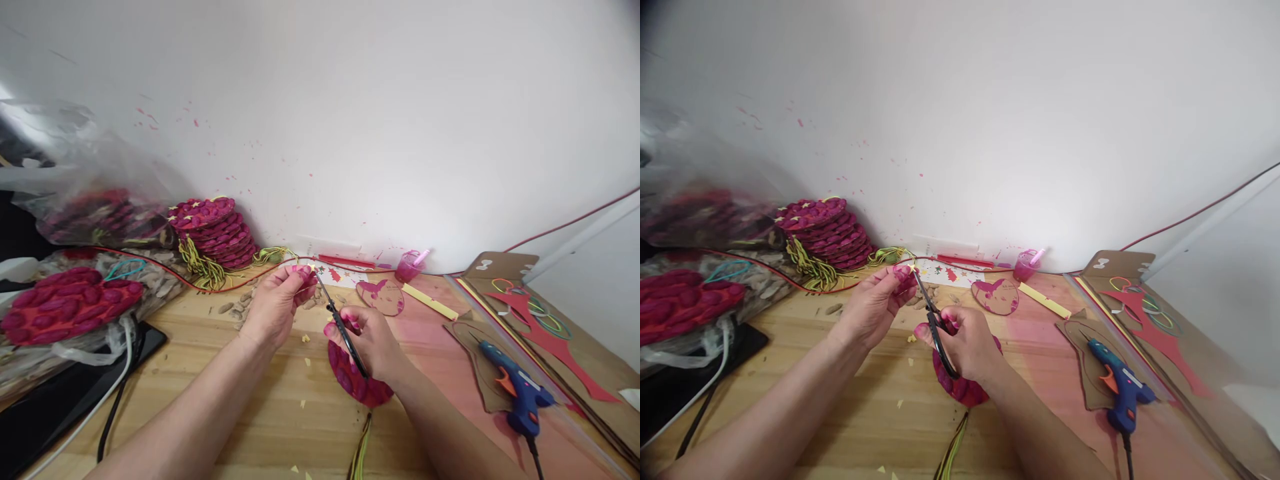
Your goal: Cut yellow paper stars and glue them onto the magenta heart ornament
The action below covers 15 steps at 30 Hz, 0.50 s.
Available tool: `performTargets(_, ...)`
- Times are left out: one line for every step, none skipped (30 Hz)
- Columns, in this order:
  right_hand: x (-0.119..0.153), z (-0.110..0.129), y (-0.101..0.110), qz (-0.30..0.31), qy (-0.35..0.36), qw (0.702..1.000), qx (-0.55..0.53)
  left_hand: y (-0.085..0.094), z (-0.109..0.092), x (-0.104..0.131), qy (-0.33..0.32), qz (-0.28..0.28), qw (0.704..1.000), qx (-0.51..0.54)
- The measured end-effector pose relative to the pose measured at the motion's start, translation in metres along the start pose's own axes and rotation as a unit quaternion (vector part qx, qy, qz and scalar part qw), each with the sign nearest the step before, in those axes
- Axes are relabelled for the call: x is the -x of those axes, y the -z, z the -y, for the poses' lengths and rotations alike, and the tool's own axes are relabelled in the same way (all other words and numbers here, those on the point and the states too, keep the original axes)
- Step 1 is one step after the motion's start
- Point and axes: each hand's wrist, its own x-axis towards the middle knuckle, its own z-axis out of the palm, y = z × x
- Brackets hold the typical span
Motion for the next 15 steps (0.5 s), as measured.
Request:
performTargets(0.0,0.0,0.0,0.004,-0.013,1.0,-0.008,-0.001,0.0,0.001,-0.001,-0.001,1.0,0.002)
performTargets(0.0,-0.001,-0.001,0.008,-0.028,0.999,-0.017,-0.002,0.0,0.002,-0.004,-0.003,1.0,0.003)
performTargets(0.0,-0.002,-0.001,0.011,-0.04,0.999,-0.025,-0.002,0.0,0.002,-0.006,-0.005,1.0,0.004)
performTargets(0.0,-0.002,-0.001,0.013,-0.048,0.998,-0.032,-0.003,0.0,0.003,-0.008,-0.007,1.0,0.005)
performTargets(0.0,-0.003,-0.001,0.013,-0.054,0.998,-0.036,-0.003,0.0,0.003,-0.009,-0.01,1.0,0.006)
performTargets(-0.001,-0.004,-0.002,0.014,-0.056,0.998,-0.039,-0.003,0.0,0.003,-0.011,-0.012,1.0,0.007)
performTargets(-0.001,-0.005,-0.002,0.015,-0.056,0.997,-0.041,-0.004,0.0,0.003,-0.012,-0.015,1.0,0.009)
performTargets(-0.002,-0.005,-0.002,0.015,-0.054,0.998,-0.041,-0.004,0.0,0.003,-0.012,-0.017,1.0,0.011)
performTargets(-0.002,-0.006,-0.002,0.014,-0.051,0.998,-0.041,-0.004,0.001,0.004,-0.012,-0.019,1.0,0.013)
performTargets(-0.003,-0.007,-0.002,0.014,-0.05,0.998,-0.04,-0.004,0.001,0.004,-0.011,-0.02,1.0,0.015)
performTargets(-0.003,-0.008,-0.002,0.014,-0.05,0.998,-0.039,-0.005,0.001,0.004,-0.011,-0.021,1.0,0.017)
performTargets(-0.004,-0.01,-0.002,0.015,-0.053,0.998,-0.039,-0.005,0.001,0.004,-0.01,-0.022,1.0,0.02)
performTargets(-0.004,-0.011,-0.002,0.016,-0.056,0.998,-0.039,-0.005,0.001,0.004,-0.01,-0.022,0.999,0.022)
performTargets(-0.004,-0.012,-0.002,0.017,-0.059,0.997,-0.039,-0.005,0.001,0.003,-0.01,-0.023,0.999,0.024)
performTargets(-0.004,-0.013,-0.003,0.018,-0.062,0.997,-0.039,-0.005,0.001,0.003,-0.01,-0.023,0.999,0.026)
